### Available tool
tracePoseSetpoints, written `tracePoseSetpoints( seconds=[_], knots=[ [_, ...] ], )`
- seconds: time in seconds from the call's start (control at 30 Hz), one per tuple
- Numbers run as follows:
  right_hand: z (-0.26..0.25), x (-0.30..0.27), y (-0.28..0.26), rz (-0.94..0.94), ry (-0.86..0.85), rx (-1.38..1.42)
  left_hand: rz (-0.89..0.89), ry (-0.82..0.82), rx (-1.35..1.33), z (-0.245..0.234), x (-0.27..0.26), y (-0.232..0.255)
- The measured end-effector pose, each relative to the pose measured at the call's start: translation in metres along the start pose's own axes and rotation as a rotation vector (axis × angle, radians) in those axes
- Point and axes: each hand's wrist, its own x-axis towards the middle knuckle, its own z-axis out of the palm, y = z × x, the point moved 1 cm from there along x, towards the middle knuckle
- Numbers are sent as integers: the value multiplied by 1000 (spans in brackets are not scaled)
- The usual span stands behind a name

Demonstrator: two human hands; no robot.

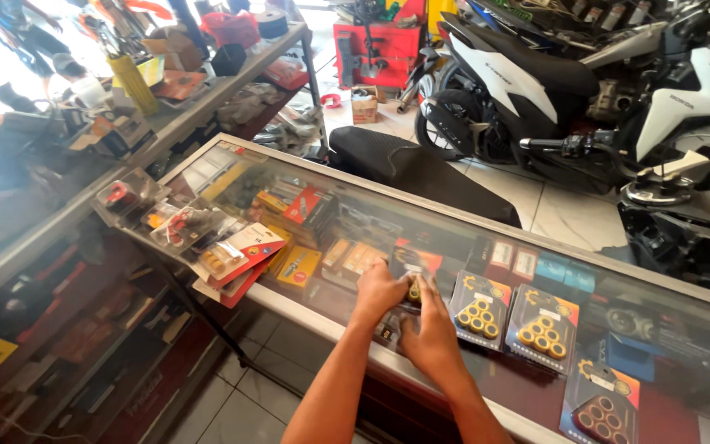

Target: The person handles small circular components in retail packaging, hanging them onto a wire display rack and moving items between a glass counter and the rack.

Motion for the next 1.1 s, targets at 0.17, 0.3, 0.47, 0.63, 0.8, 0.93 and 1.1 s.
tracePoseSetpoints(
  seconds=[0.17,0.3,0.47,0.63,0.8,0.93,1.1],
  knots=[
    [11,7,-3,219,-49,215,-17,-32,-586,-13,-8,-20],
    [10,14,-2,198,27,364,-11,-102,-1014,-24,-17,-32],
    [-4,36,-23,18,190,227,249,-9,-951,-38,-26,-35],
    [0,33,-41,-32,185,199,316,27,-885,-59,-39,-14],
    [7,20,-43,-107,259,186,288,15,-919,-70,-49,-3],
    [2,19,-45,-31,202,195,267,-9,-947,-73,-56,-1],
    [-8,20,-60,-47,234,111,248,14,-880,-73,-57,-1]
  ],
)
